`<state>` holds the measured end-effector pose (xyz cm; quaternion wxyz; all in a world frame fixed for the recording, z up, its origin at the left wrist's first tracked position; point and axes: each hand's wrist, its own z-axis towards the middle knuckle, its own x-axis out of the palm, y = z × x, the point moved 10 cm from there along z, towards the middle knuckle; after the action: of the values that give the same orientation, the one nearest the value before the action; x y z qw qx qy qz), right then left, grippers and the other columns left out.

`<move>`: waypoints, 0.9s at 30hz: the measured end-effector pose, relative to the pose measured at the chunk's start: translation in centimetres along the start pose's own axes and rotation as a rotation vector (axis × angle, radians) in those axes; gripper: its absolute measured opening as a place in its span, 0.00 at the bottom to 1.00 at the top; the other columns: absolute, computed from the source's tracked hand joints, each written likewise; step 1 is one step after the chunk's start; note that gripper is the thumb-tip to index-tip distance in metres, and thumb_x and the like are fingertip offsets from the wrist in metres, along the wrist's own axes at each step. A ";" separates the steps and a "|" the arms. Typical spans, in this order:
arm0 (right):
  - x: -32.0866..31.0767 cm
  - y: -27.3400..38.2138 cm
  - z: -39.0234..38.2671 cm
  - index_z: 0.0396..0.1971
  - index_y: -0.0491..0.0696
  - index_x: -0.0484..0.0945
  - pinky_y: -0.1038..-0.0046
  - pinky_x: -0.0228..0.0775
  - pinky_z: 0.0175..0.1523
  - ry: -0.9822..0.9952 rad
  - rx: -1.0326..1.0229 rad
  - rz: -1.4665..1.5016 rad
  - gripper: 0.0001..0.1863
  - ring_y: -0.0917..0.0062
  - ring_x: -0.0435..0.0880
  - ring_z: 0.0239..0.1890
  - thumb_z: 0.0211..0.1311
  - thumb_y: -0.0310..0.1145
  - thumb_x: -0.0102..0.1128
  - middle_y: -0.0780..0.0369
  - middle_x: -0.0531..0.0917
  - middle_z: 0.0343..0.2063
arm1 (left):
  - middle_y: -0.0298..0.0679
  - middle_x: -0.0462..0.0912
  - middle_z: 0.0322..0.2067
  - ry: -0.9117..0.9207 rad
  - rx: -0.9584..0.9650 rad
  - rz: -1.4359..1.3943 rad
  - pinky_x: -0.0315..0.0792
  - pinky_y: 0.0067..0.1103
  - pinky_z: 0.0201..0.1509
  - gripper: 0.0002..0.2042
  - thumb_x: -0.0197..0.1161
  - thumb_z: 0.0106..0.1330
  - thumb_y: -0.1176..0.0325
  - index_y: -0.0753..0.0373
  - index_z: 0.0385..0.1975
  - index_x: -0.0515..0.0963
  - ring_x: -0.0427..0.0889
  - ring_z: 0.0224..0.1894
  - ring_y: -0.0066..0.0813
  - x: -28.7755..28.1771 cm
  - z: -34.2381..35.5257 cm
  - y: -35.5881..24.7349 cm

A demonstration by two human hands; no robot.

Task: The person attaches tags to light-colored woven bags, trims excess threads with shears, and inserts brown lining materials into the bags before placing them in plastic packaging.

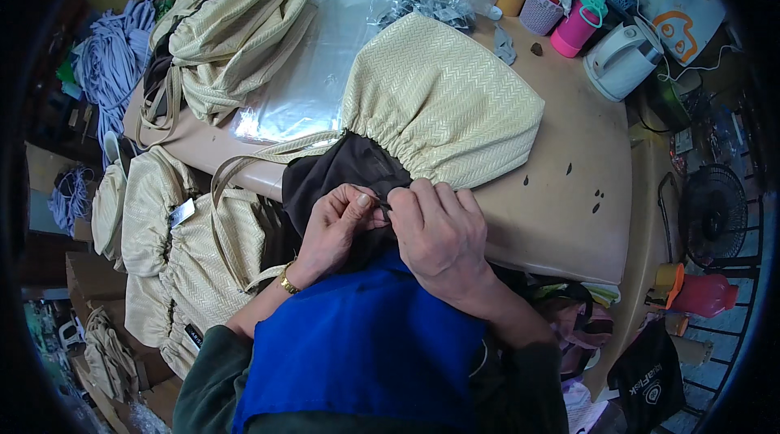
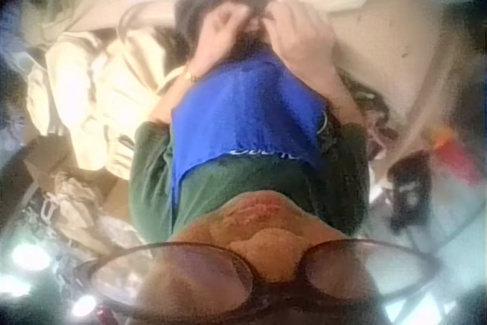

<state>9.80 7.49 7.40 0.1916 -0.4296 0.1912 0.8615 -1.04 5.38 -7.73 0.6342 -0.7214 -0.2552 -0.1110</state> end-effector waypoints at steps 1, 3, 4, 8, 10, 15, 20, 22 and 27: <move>-0.2 0.0 0.1 0.28 0.50 0.72 0.71 0.60 0.31 0.007 0.012 0.022 0.10 0.73 0.74 0.27 0.50 0.30 0.65 0.64 0.71 0.24 | 0.36 0.80 0.33 -0.007 0.003 -0.003 0.79 0.18 0.43 0.10 0.56 0.74 0.65 0.67 0.39 0.74 0.82 0.36 0.20 -0.1 0.0 0.0; -0.5 -0.1 0.1 0.28 0.50 0.72 0.71 0.61 0.31 0.017 0.040 0.061 0.11 0.72 0.74 0.27 0.49 0.30 0.66 0.64 0.71 0.24 | 0.36 0.80 0.33 -0.016 0.000 0.012 0.78 0.17 0.43 0.09 0.56 0.74 0.66 0.67 0.39 0.73 0.82 0.35 0.19 0.0 0.0 -0.1; -0.4 -0.1 0.1 0.29 0.50 0.72 0.71 0.61 0.31 0.020 0.031 0.063 0.11 0.72 0.74 0.27 0.48 0.30 0.67 0.64 0.71 0.24 | 0.36 0.80 0.32 -0.020 -0.002 0.019 0.78 0.17 0.43 0.09 0.56 0.74 0.66 0.67 0.39 0.73 0.81 0.35 0.19 0.1 0.0 -0.2; 0.1 -0.2 -0.4 0.30 0.49 0.72 0.70 0.64 0.32 0.005 0.021 0.085 0.13 0.71 0.75 0.26 0.47 0.28 0.68 0.63 0.73 0.27 | 0.35 0.80 0.31 0.009 0.036 0.085 0.76 0.16 0.42 0.09 0.55 0.74 0.66 0.67 0.39 0.72 0.80 0.34 0.18 0.6 -0.3 -0.8; 0.6 -1.7 -0.7 0.32 0.47 0.73 0.69 0.67 0.33 -0.019 0.138 0.231 0.14 0.69 0.75 0.25 0.48 0.28 0.69 0.62 0.73 0.27 | 0.35 0.79 0.31 0.018 0.051 0.118 0.75 0.16 0.42 0.09 0.55 0.74 0.66 0.67 0.39 0.71 0.79 0.34 0.18 0.6 -0.5 -1.0; 5.5 -7.7 -1.8 0.43 0.43 0.79 0.68 0.70 0.35 0.084 0.367 0.629 0.21 0.65 0.77 0.27 0.47 0.30 0.74 0.60 0.74 0.26 | 0.33 0.77 0.29 -0.017 0.031 -0.009 0.75 0.16 0.41 0.09 0.53 0.75 0.65 0.65 0.36 0.70 0.78 0.32 0.17 -0.1 0.0 -0.9; 10.0 -14.4 -3.3 0.40 0.45 0.82 0.68 0.70 0.38 0.038 0.451 0.435 0.18 0.67 0.78 0.31 0.46 0.31 0.75 0.59 0.74 0.26 | 0.34 0.76 0.26 0.022 0.075 0.266 0.73 0.18 0.36 0.11 0.49 0.77 0.64 0.65 0.33 0.69 0.76 0.29 0.18 0.1 5.1 1.0; 9.4 -17.0 -2.1 0.39 0.44 0.81 0.70 0.70 0.40 0.005 0.495 0.307 0.17 0.70 0.78 0.31 0.48 0.29 0.73 0.59 0.75 0.27 | 0.36 0.76 0.26 0.071 0.152 0.534 0.71 0.21 0.34 0.13 0.46 0.78 0.64 0.65 0.33 0.68 0.75 0.28 0.20 1.2 7.4 1.0; 9.1 -20.1 -2.0 0.46 0.41 0.74 0.77 0.68 0.43 0.084 0.663 0.836 0.20 0.83 0.73 0.36 0.51 0.23 0.67 0.66 0.75 0.33 | 0.38 0.77 0.22 0.131 0.160 0.718 0.71 0.26 0.36 0.15 0.45 0.78 0.61 0.65 0.32 0.70 0.75 0.26 0.28 3.3 7.6 -1.3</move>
<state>16.01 25.13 -4.39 -0.0505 -0.2675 0.6153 0.7397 -0.17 13.61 -6.28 0.7022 -0.7043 0.0474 0.0929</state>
